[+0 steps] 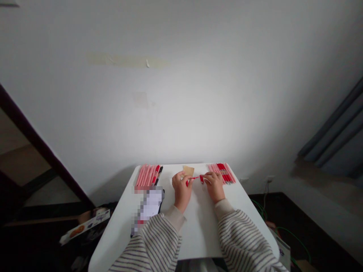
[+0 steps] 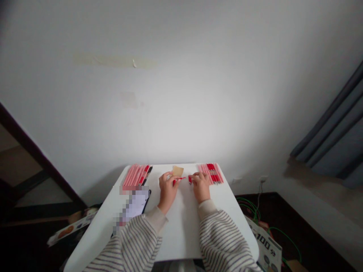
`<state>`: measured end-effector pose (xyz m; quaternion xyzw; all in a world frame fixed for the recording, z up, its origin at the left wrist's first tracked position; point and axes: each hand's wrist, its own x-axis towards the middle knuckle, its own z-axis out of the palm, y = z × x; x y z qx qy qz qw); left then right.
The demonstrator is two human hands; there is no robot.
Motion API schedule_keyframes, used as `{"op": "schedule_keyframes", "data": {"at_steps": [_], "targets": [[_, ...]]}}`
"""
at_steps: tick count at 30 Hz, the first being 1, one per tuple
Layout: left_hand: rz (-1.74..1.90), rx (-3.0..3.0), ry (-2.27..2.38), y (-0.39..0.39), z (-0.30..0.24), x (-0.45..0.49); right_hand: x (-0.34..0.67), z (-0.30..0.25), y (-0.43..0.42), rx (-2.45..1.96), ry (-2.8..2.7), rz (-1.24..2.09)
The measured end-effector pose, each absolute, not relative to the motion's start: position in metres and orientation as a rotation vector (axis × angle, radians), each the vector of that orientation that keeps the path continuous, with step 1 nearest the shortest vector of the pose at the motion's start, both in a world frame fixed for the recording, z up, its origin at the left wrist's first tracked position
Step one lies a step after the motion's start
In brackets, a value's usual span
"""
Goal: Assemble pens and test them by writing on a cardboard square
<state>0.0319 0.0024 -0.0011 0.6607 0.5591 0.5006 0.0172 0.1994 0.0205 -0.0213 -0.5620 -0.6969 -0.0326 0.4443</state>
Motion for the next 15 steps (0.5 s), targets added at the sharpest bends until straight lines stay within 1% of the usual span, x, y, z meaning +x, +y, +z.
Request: {"op": "schedule_keyframes", "data": {"at_steps": [15], "targets": [[1.559, 2.059, 1.762, 0.0030, -0.0024, 0.0307, 0.1986, -0.0185, 0.0144, -1.458, -1.884, -0.136]]}}
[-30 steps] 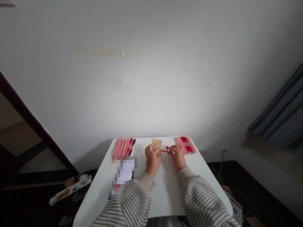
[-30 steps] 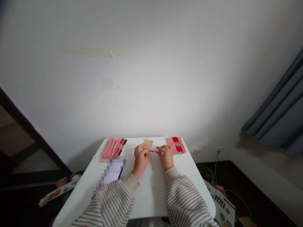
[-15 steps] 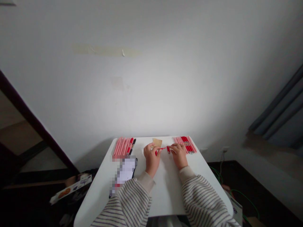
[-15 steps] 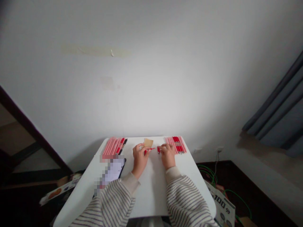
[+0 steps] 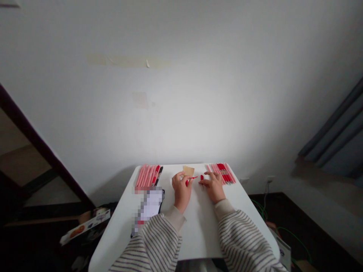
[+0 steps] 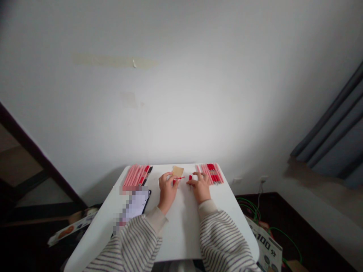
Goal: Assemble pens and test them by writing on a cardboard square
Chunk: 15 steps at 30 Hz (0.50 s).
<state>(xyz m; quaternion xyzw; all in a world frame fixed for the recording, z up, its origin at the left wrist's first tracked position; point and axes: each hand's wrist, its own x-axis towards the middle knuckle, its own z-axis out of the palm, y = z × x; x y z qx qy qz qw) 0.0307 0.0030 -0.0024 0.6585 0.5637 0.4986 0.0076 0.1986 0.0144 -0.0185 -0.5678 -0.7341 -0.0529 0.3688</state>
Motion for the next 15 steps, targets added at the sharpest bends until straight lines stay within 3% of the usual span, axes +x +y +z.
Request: {"op": "schedule_keyframes", "data": {"at_steps": [15], "targets": [[1.565, 2.041, 1.760, 0.0045, -0.0047, 0.0299, 0.1966, -0.0165, 0.0123, -1.445, -1.880, -0.147]]}}
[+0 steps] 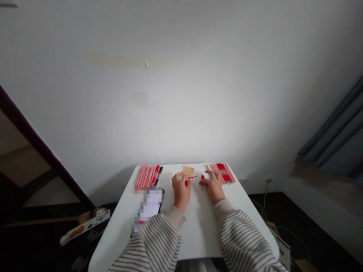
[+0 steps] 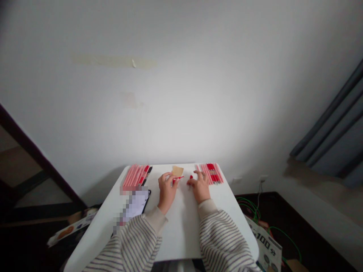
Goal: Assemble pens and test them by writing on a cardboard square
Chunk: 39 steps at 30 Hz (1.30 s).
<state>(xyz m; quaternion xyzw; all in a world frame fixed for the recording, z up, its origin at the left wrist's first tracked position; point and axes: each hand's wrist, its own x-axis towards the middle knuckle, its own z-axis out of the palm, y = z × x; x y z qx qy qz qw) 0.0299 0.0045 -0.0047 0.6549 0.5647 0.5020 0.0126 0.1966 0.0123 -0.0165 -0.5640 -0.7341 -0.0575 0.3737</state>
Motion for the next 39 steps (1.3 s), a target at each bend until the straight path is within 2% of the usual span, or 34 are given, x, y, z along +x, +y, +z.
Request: {"op": "schedule_keyframes", "data": {"at_steps": [13, 21, 39], "targets": [[1.586, 2.023, 1.782, 0.0052, -0.0052, 0.0286, 0.1984, -0.0193, 0.0193, -1.319, -1.820, -0.155], [1.592, 2.001, 1.769, 0.0044, -0.0039, 0.0290, 0.1979, -0.0129, 0.0149, -1.388, -1.729, -0.056], [1.556, 2.026, 1.771, 0.0026, -0.0015, 0.0295, 0.2000, -0.0140, 0.0174, -1.358, -1.689, -0.110]]}}
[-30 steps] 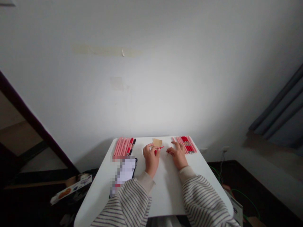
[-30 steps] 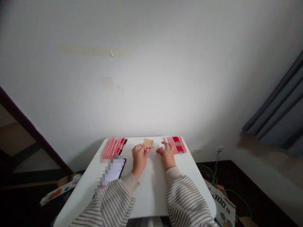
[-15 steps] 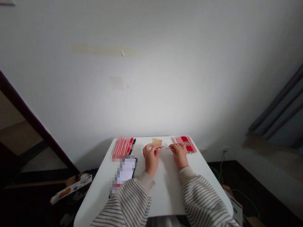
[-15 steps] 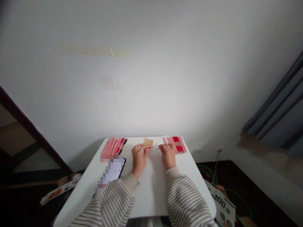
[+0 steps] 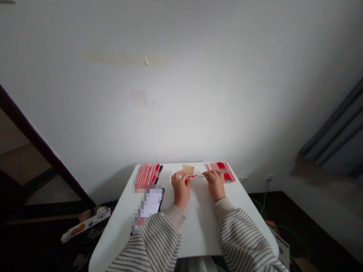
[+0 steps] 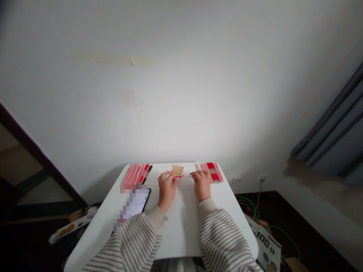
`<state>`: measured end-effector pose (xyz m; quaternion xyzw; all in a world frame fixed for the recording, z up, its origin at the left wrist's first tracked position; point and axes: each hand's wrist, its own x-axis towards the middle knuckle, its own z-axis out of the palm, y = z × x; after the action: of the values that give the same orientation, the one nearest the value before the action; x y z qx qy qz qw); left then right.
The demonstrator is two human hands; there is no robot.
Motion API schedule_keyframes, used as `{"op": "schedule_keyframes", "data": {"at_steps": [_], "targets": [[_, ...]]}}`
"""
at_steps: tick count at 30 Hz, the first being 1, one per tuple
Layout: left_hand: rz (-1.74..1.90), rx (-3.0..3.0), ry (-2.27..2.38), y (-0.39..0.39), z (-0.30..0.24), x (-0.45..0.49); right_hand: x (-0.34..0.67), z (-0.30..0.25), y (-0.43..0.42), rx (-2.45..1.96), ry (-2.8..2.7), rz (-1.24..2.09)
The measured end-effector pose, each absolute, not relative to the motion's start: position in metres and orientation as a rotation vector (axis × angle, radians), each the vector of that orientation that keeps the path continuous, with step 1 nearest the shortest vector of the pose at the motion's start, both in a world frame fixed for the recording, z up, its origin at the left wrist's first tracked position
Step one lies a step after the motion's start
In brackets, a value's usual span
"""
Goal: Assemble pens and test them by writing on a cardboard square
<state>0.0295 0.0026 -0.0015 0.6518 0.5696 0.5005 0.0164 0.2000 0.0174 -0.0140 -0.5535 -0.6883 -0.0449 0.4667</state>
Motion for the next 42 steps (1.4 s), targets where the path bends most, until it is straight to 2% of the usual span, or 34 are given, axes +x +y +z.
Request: {"op": "schedule_keyframes", "data": {"at_steps": [42], "targets": [[1.510, 2.064, 1.796, 0.004, -0.004, 0.030, 0.190, -0.011, 0.014, -1.222, -1.798, 0.053]]}}
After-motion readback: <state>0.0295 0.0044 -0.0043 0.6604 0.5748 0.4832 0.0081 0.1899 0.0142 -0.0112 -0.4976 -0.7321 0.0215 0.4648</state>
